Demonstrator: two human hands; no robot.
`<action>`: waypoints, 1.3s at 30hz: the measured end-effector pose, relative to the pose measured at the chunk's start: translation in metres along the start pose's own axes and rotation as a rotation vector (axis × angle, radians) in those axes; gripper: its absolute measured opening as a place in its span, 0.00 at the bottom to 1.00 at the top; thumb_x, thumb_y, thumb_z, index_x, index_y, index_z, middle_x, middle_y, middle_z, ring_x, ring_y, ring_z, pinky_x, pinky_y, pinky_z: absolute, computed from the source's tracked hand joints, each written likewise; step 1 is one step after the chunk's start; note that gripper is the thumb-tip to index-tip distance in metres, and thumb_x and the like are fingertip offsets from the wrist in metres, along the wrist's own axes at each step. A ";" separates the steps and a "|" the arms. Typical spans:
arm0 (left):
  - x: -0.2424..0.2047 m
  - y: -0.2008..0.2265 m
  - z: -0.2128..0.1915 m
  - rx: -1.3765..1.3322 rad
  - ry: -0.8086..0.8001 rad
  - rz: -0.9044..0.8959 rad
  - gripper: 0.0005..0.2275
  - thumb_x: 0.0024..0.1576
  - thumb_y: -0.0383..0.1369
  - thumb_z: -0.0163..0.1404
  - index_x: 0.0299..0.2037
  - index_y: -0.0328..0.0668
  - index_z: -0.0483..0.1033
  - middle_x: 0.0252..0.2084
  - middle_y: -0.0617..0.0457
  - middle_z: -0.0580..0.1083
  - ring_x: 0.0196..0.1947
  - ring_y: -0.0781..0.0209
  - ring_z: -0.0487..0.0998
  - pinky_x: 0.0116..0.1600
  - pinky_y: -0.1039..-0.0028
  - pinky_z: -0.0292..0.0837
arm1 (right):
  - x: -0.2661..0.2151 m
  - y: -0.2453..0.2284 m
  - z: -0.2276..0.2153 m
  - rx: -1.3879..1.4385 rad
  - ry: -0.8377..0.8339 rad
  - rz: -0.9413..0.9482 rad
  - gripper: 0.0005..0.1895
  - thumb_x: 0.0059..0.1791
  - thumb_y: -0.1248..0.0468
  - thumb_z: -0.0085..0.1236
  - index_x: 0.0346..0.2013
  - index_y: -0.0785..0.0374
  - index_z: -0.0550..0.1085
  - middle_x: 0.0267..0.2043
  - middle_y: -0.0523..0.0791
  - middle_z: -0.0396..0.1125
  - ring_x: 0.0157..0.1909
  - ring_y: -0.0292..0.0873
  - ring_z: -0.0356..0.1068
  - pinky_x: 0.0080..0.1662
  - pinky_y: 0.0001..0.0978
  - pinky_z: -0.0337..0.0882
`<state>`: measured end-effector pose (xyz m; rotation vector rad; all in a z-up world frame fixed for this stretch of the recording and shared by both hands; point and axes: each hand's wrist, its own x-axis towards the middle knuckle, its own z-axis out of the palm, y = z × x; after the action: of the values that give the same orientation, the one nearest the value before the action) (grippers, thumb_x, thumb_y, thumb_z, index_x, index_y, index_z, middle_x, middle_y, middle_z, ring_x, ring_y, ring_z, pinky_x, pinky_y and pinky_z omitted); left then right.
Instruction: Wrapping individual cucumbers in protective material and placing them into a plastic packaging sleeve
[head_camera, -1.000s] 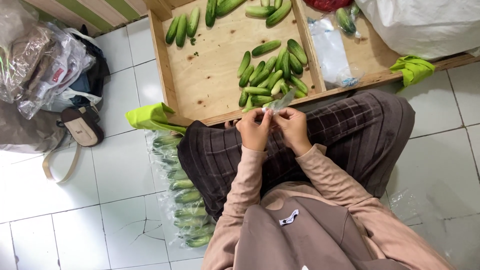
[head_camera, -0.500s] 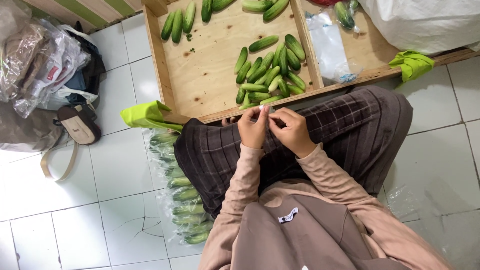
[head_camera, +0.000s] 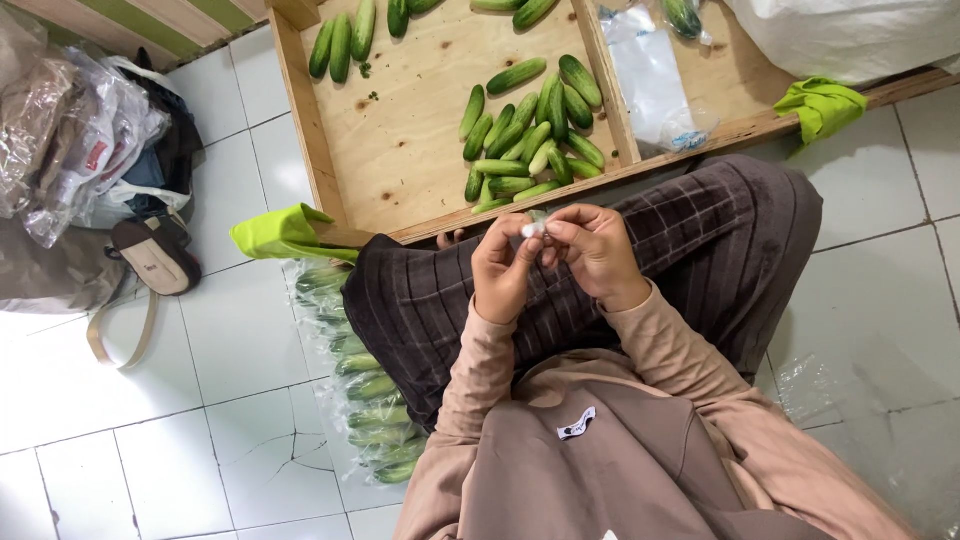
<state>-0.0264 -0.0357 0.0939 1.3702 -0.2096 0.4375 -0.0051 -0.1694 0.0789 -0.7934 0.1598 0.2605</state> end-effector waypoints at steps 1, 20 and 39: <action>0.000 0.003 0.000 0.001 -0.003 -0.001 0.05 0.58 0.24 0.58 0.37 0.28 0.77 0.37 0.42 0.75 0.40 0.53 0.75 0.51 0.66 0.70 | -0.001 -0.002 0.001 0.002 0.001 -0.001 0.04 0.47 0.76 0.61 0.34 0.75 0.75 0.24 0.58 0.71 0.20 0.52 0.75 0.23 0.39 0.78; -0.013 -0.027 0.005 0.083 0.221 -0.149 0.04 0.58 0.24 0.59 0.39 0.30 0.79 0.41 0.44 0.79 0.44 0.60 0.78 0.51 0.69 0.71 | -0.015 -0.023 0.022 -0.738 -0.005 -0.666 0.03 0.47 0.76 0.67 0.32 0.74 0.79 0.26 0.53 0.73 0.24 0.49 0.75 0.24 0.33 0.74; 0.005 0.022 0.018 0.312 0.044 0.096 0.04 0.55 0.22 0.60 0.38 0.34 0.80 0.34 0.49 0.78 0.37 0.51 0.79 0.49 0.70 0.68 | -0.021 -0.062 0.035 -0.865 -0.194 -0.877 0.03 0.51 0.77 0.61 0.34 0.71 0.80 0.33 0.52 0.72 0.32 0.50 0.73 0.36 0.37 0.74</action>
<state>-0.0292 -0.0490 0.1196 1.6580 -0.1762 0.5990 -0.0054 -0.1897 0.1501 -1.5989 -0.5221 -0.4674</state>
